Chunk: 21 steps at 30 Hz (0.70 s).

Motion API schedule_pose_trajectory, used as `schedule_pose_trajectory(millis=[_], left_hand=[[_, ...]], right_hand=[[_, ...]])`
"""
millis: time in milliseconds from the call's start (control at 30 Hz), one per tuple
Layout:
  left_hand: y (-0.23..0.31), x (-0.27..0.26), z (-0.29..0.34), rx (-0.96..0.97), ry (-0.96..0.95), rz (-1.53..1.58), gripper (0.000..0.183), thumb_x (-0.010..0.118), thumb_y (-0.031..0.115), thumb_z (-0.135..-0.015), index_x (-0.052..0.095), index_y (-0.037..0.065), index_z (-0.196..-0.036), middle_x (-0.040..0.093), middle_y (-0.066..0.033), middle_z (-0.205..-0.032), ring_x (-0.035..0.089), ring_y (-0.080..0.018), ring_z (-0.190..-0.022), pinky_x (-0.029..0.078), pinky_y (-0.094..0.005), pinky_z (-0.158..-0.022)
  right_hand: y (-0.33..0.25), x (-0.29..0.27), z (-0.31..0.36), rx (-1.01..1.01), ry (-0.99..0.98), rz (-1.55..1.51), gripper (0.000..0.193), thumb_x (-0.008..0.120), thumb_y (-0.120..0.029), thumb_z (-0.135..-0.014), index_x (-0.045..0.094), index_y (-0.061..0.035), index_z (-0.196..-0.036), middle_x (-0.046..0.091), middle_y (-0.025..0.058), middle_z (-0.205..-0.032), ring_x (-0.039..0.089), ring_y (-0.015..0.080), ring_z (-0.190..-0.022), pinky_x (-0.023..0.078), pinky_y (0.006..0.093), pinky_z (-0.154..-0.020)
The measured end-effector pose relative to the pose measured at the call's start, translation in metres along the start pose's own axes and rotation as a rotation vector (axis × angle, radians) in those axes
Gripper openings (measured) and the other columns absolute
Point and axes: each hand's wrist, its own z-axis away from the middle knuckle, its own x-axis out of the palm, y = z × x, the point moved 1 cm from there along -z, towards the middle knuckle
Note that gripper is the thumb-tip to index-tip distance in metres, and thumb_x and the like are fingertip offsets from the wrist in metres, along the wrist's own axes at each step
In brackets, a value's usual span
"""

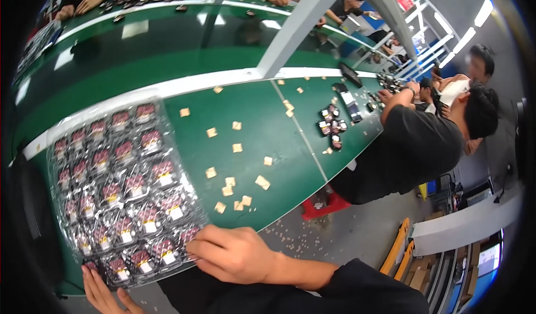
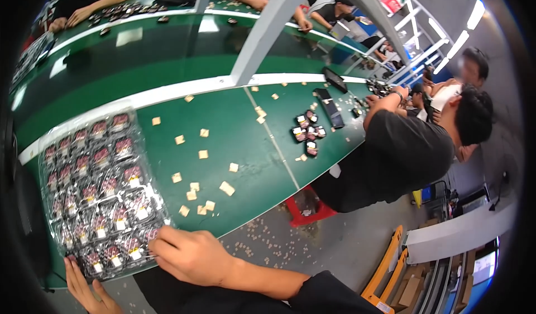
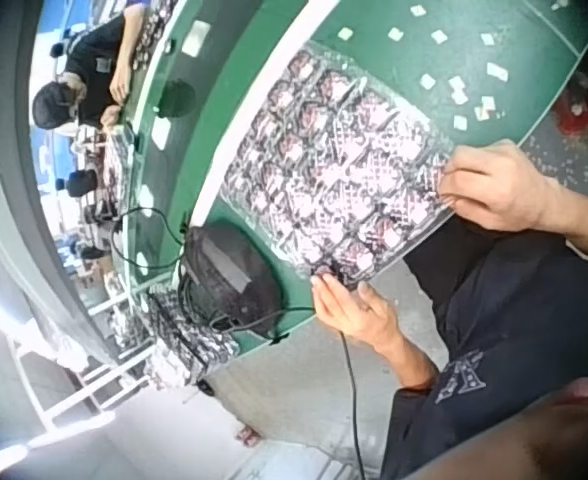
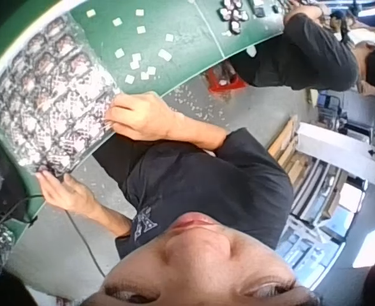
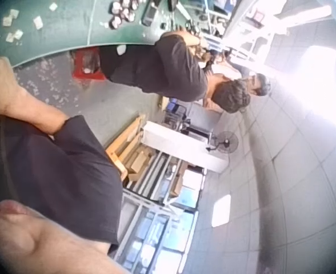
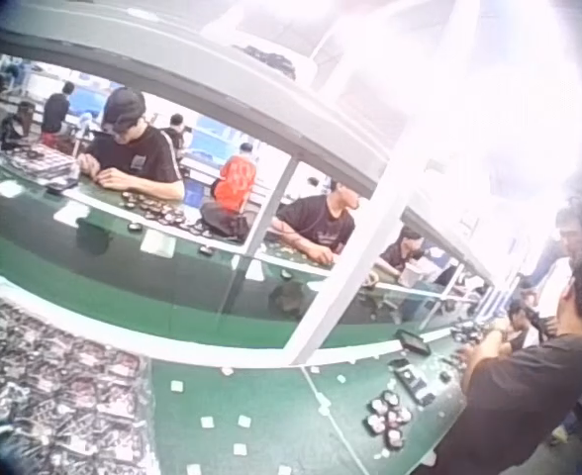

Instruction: The worker is manually assembling small electronic modules, placing components into trays and using tweezers for precise assembly.

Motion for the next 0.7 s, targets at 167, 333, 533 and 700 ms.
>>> schedule_pose_trajectory(millis=[167,333,533,700], left_hand=[[0.006,-0.006,-0.006,-0.03,0.031,0.054,0.054,0.051,0.042,-0.105,0.062,-0.002,-0.134,0.059,-0.023,-0.137,0.057,-0.0405,-0.121,0.043,-0.049,-0.105],[0.01,-0.002,0.007,-0.152,0.045,0.01,0.063,0.052,0.053,-0.101,0.06,0.003,-0.138,0.049,-0.0239,-0.147,0.048,-0.0413,-0.132,0.037,-0.0521,-0.11],[0.024,-0.004,0.016,-0.141,0.174,0.019,0.06,0.059,0.051,-0.099,0.062,0.0,-0.129,0.042,-0.0279,-0.146,0.046,-0.0436,-0.13,0.041,-0.0535,-0.105],[0.024,0.0,0.024,-0.003,0.311,0.361,0.043,0.06,0.034,-0.102,0.057,-0.004,-0.123,0.043,-0.0301,-0.14,0.044,-0.044,-0.132,0.044,-0.0555,-0.105]], right_hand=[[-0.001,-0.016,0.001,-0.04,0.12,-0.038,0.024,0.075,-0.006,-0.077,0.069,-0.0062,-0.101,0.065,0.0075,-0.098,0.065,0.0223,-0.068,0.054,0.0307,-0.057],[0.058,-0.072,0.011,0.251,0.446,0.325,0.026,0.072,-0.011,-0.085,0.066,-0.0063,-0.11,0.063,0.0142,-0.108,0.068,0.0309,-0.08,0.059,0.0385,-0.07],[0.146,-0.151,0.056,0.923,0.491,0.844,0.04,0.067,-0.032,-0.092,0.063,-0.011,-0.127,0.052,0.0198,-0.136,0.069,0.0437,-0.092,0.057,0.0482,-0.081],[0.163,-0.152,0.066,0.828,0.585,0.773,0.031,0.071,-0.031,-0.09,0.069,-0.0091,-0.112,0.066,0.0144,-0.119,0.068,0.0383,-0.098,0.055,0.0462,-0.084]])
